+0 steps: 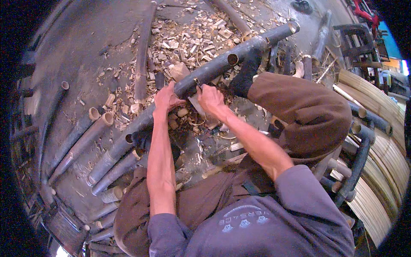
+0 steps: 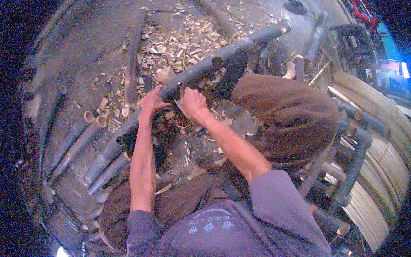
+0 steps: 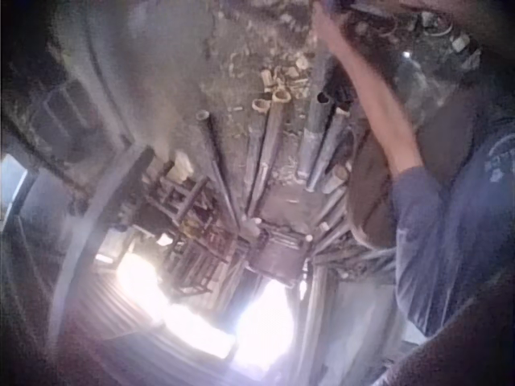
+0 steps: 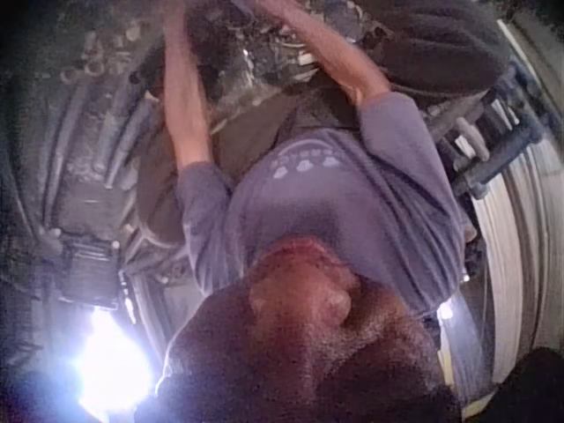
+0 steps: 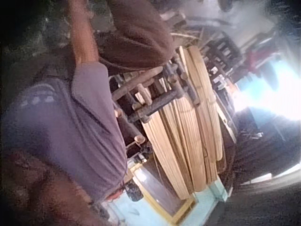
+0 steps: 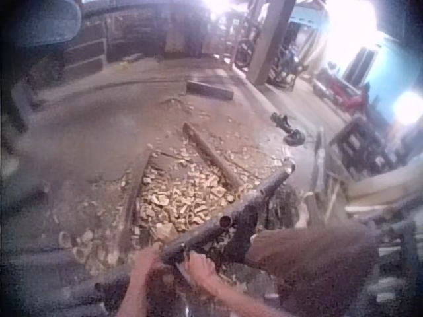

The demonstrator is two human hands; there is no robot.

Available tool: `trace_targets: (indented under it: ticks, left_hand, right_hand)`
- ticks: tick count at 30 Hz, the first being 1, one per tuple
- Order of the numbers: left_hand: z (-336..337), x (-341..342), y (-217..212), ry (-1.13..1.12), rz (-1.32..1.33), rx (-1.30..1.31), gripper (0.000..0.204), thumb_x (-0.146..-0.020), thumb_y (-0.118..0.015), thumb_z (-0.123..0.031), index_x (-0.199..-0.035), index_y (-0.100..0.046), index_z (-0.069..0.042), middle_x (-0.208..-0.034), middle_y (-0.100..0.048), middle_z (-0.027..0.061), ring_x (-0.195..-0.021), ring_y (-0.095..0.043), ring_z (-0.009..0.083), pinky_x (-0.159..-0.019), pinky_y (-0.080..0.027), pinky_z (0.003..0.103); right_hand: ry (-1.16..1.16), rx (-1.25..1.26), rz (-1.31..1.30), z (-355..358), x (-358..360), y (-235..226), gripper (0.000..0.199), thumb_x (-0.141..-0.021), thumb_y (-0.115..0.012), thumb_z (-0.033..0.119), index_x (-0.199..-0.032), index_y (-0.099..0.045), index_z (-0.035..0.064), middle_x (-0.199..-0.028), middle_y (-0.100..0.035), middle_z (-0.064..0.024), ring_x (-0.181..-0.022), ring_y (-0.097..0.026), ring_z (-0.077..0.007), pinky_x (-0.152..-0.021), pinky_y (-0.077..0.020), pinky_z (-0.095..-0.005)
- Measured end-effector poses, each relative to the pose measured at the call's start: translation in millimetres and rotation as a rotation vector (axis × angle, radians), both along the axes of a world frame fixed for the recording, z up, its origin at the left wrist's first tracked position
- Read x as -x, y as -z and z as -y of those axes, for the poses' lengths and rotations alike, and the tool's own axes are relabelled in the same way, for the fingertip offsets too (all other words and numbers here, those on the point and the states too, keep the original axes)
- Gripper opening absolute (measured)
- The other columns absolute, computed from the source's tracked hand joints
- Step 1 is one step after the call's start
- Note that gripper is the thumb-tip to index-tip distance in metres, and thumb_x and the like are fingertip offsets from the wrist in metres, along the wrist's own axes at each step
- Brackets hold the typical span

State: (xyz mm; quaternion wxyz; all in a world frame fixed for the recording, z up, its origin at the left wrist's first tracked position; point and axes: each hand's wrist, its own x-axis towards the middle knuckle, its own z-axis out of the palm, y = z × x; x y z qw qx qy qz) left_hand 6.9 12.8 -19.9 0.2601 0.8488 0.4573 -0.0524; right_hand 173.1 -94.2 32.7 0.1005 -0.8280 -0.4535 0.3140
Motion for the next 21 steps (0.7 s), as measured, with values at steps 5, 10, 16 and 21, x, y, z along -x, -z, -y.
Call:
trace_targets:
  ticks: [5,10,16,21]
  left_hand:
    - [-4.7,-1.3,-8.5,0.019,-0.045,0.039,0.079,-0.052,-0.084,-0.050,-0.111,-0.049,-0.011,-0.093,-0.067,0.0188,-0.091,-0.065,0.0395,-0.074,-0.051,0.049]
    - [-6.2,6.6,7.4,-0.004,-0.045,0.065,0.079,-0.052,-0.085,-0.048,-0.111,-0.049,-0.011,-0.092,-0.067,0.0183,-0.091,-0.065,0.0389,-0.075,-0.051,0.050]
    - [-1.3,-6.8,-21.1,0.007,-0.030,0.033,0.073,-0.051,-0.087,-0.042,-0.103,-0.048,-0.010,-0.089,-0.067,0.0178,-0.089,-0.065,0.0388,-0.074,-0.052,0.050]
    - [-8.7,-9.5,-22.0,0.058,0.030,0.009,0.069,-0.054,-0.085,-0.040,-0.103,-0.049,-0.008,-0.094,-0.067,0.0157,-0.092,-0.064,0.0384,-0.075,-0.051,0.049]
  right_hand:
    - [-0.008,-0.178,0.049,4.8,0.9,21.9,0.034,-0.087,-0.058,0.034,-0.096,-0.058,0.0014,-0.082,-0.067,-0.0246,-0.078,-0.066,-0.0442,-0.069,-0.0538,-0.0526]
    - [-0.258,-0.075,0.037,-20.4,-23.0,1.0,0.041,-0.092,-0.051,0.036,-0.085,-0.066,-0.0020,-0.084,-0.067,-0.0261,-0.078,-0.066,-0.0446,-0.069,-0.0547,-0.0510]
    - [0.017,-0.047,0.050,4.5,3.6,8.3,0.034,-0.095,-0.048,0.033,-0.093,-0.060,0.0010,-0.080,-0.064,-0.0282,-0.078,-0.063,-0.0482,-0.074,-0.0491,-0.0560]
    - [-0.017,-0.227,-0.028,8.1,-18.5,19.8,0.036,-0.095,-0.048,0.033,-0.091,-0.061,0.0003,-0.085,-0.064,-0.0277,-0.085,-0.062,-0.0463,-0.073,-0.0483,-0.0522]
